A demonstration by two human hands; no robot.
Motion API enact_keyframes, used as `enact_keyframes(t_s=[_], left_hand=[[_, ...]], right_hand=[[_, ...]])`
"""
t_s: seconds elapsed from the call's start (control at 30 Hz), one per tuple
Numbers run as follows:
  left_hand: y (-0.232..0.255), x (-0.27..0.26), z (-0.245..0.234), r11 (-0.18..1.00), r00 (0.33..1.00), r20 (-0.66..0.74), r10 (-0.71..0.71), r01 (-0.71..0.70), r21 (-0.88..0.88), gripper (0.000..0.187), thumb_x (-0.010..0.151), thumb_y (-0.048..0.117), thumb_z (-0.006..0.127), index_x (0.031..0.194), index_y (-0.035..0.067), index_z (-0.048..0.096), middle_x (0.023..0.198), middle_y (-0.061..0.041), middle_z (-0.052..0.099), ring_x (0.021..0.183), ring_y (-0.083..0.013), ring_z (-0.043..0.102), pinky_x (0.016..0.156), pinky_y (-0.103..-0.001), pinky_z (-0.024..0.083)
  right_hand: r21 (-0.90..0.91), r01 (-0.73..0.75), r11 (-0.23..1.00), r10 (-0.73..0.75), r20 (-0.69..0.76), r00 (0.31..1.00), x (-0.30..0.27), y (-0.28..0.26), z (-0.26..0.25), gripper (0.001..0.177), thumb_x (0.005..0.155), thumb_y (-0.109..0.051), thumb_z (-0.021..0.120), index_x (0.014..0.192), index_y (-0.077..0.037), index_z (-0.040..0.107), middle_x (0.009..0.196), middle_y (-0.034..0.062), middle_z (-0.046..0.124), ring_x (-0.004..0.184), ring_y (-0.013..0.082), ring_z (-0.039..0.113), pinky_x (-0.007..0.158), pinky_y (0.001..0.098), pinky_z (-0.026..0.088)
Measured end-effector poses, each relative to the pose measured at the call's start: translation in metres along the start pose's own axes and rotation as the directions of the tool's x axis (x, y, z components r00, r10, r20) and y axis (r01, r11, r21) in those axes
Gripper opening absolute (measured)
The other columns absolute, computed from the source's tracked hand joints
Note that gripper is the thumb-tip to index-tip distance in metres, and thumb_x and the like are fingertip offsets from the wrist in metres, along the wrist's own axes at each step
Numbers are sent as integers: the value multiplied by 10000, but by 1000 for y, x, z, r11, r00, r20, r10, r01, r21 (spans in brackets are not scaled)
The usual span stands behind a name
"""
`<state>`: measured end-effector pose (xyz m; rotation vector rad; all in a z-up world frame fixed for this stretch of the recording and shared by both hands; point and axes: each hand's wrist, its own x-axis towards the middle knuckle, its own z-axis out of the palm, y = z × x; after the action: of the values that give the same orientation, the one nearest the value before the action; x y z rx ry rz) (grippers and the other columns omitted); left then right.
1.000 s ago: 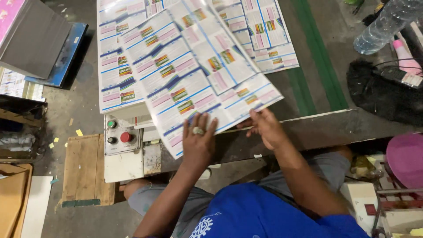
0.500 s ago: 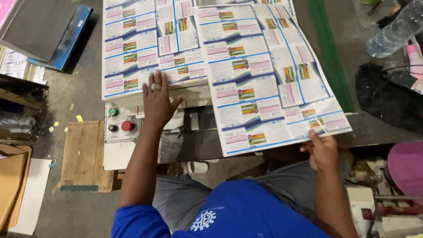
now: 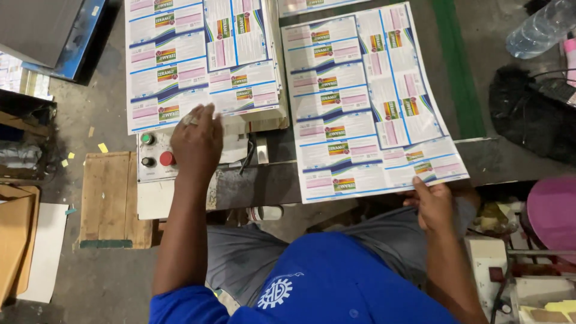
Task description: The person stands at a workbench and repeatedly picks up sheets of printed paper from a pile, flips them over, and places them onto a separate stack. The task involves continuous manual handling and sorting of the paper sheets.
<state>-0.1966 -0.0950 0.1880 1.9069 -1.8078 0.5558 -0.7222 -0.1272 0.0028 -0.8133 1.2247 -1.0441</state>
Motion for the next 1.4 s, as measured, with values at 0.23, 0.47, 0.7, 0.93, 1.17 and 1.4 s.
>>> enact_keyframes(t_s=[0.23,0.47,0.7,0.93,1.17,1.4], left_hand=[[-7,0,16,993,992,117,46,-58,100,651,871,341,778,1368,-41,604,1411,-236,607,1324,-383,540,1058,-530,412],[-20,2,14,996,997,-5,79,-79,30,184,1029,103,662,1206,57,683,1258,-143,736,1157,-323,715,934,-419,566],[-7,-11,13,998,995,83,-51,54,-31,262,1008,100,637,1242,89,753,1146,-214,767,561,-269,701,475,-408,535],[119,-9,-10,910,963,-156,221,-261,-321,253,959,106,718,1196,25,683,1173,-162,708,992,-327,726,814,-417,602],[143,-2,-18,887,943,4,333,-311,-340,419,842,255,791,1173,23,680,1232,-172,692,1168,-358,657,991,-514,505],[17,14,29,986,994,103,28,-10,-169,376,923,187,757,1269,48,700,1325,-164,692,1265,-372,633,1040,-498,488]], right_hand=[[-22,19,1000,-18,42,999,60,-19,47,281,1049,-160,574,1305,-44,583,1074,91,739,764,206,732,497,270,519],[12,-4,1000,3,95,995,116,-45,72,340,1057,-225,578,1352,-59,549,1065,99,741,800,202,743,526,287,529],[8,-63,998,61,126,990,80,-21,77,519,1004,-226,608,1488,-98,469,1095,145,754,795,192,726,547,281,531],[-85,52,995,-10,434,901,21,-65,174,498,980,-204,647,1445,-54,550,1112,127,776,818,176,733,584,269,530],[125,-33,992,-20,400,916,17,-76,181,260,1015,-181,601,1233,-39,600,995,77,741,788,196,752,523,288,525],[179,60,982,-89,157,984,14,-57,97,240,1026,-136,604,1245,-37,593,989,103,735,754,186,726,513,287,523]])
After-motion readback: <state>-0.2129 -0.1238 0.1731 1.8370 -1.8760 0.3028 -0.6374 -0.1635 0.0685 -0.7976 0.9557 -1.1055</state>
